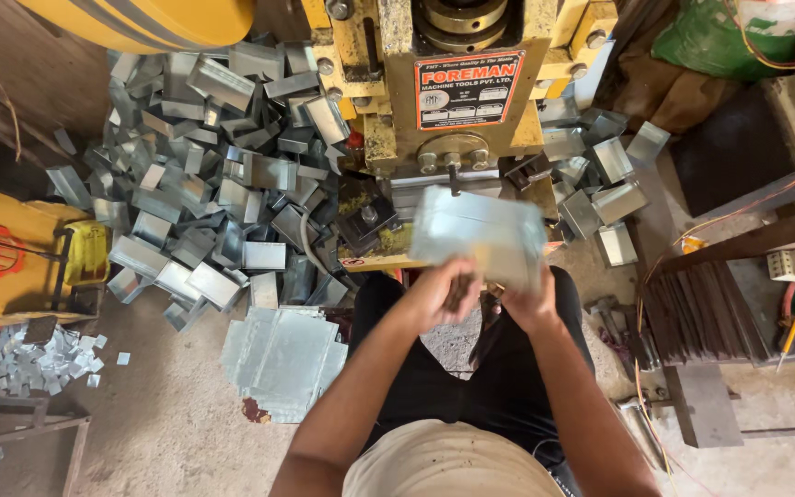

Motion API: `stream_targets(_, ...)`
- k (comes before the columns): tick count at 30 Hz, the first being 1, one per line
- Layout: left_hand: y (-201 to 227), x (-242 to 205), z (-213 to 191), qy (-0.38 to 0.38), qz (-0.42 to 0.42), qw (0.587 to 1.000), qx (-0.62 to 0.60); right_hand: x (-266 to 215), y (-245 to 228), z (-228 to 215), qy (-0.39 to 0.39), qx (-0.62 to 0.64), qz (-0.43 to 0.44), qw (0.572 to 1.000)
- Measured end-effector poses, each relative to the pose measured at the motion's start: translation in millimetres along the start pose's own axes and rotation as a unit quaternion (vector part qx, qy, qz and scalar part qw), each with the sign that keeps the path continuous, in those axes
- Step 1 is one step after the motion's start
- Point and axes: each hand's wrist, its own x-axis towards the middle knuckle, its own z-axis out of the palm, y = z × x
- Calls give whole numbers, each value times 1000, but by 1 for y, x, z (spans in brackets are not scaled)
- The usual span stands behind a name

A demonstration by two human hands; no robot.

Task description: The person sits in front of a yellow industrial press machine and repeatedly places flat metal sheets into the die. They operate the machine to press the metal, then remove the processed pieces and place them into a pile on the floor.

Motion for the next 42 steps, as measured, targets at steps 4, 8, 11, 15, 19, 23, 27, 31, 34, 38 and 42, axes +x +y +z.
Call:
stream_targets(4, 16, -37, -6, 68, 20, 991, 115, -20, -29, 21, -94, -1, -68, 993)
stream_targets(8, 24, -40, -19, 138, 98, 979, -118, -25, -44, 27, -185, -6, -159, 970)
stream_targets(11, 19, -53, -14, 104, 151, 967, -174, -31, -41, 39, -121, -7, -161, 979)
stream_targets(15, -5, -43, -4, 187, 180, 964, 52, -41, -33, 61, -143, -110, -144, 973)
stream_targets(19, -14, -25, -20, 339, 173, 893, 242, -18, -33, 73, -105, -273, -177, 940)
stream_targets(23, -13, 5, -63, 320, 279, 882, 205, 18, -26, 65, -46, -264, -175, 947)
stream_targets(27, -8, 18, -84, 307, 303, 885, 176, 30, -31, 64, 11, -318, -195, 928)
stream_targets(31, -2, 6, -78, 346, 261, 876, 211, 25, -32, 61, 63, -368, -203, 905)
stream_targets(34, -1, 7, -74, 384, 279, 852, 220, 24, -32, 60, 66, -363, -222, 903)
stream_targets(38, -6, 9, -77, 409, 293, 822, 267, 22, -33, 64, 75, -360, -233, 900)
stream_targets(42, 3, 3, -74, 382, 310, 809, 320, 15, -33, 73, 78, -363, -238, 897)
